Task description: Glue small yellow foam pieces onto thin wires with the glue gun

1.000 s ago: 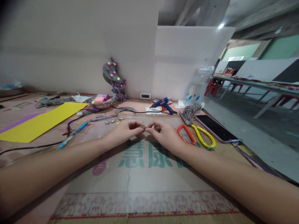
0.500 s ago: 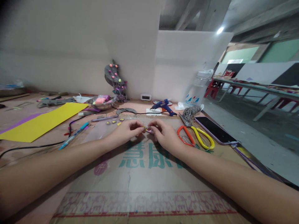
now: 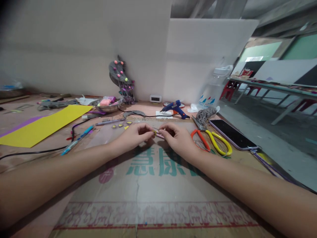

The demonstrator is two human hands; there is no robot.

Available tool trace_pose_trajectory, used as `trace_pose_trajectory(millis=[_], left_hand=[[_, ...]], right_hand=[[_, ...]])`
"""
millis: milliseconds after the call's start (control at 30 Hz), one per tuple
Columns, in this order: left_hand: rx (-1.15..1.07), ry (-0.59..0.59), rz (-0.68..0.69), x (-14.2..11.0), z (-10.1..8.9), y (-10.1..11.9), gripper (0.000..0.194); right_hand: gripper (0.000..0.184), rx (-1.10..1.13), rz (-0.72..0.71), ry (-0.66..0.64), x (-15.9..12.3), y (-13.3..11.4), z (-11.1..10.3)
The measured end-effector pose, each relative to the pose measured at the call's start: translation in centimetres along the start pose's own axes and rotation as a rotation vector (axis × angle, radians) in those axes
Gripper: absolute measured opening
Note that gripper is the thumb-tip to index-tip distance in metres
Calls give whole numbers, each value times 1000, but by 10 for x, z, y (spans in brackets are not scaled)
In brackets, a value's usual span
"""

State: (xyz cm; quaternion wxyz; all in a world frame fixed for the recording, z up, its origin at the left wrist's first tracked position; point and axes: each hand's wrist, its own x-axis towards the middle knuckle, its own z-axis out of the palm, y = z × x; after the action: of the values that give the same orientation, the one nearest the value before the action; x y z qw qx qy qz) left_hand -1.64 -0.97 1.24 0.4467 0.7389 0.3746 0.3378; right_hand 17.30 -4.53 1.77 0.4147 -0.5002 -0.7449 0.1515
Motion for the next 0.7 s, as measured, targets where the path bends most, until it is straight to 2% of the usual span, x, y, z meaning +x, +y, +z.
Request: trace_pose_trajectory(millis=[100, 167, 233, 300, 367, 433, 700], left_hand=[[40, 153, 46, 1, -4, 0, 17], [28, 297, 130, -1, -6, 3, 19], [3, 346, 246, -5, -5, 7, 19], [51, 253, 322, -10, -1, 10, 15], [152, 90, 326, -14, 4, 11, 12], [230, -13, 297, -14, 7, 8, 12], [213, -54, 162, -5, 3, -2, 21]], right_hand=[[16, -53, -38, 36, 1, 0, -2], [15, -105, -48, -1, 2, 0, -2], [16, -173, -64, -61, 2, 2, -2], [17, -234, -89, -111, 3, 6, -1], [17, -256, -127, -124, 2, 11, 1], [16, -252, -155, -117, 1, 15, 2], [18, -231, -137, -86, 1, 15, 3]])
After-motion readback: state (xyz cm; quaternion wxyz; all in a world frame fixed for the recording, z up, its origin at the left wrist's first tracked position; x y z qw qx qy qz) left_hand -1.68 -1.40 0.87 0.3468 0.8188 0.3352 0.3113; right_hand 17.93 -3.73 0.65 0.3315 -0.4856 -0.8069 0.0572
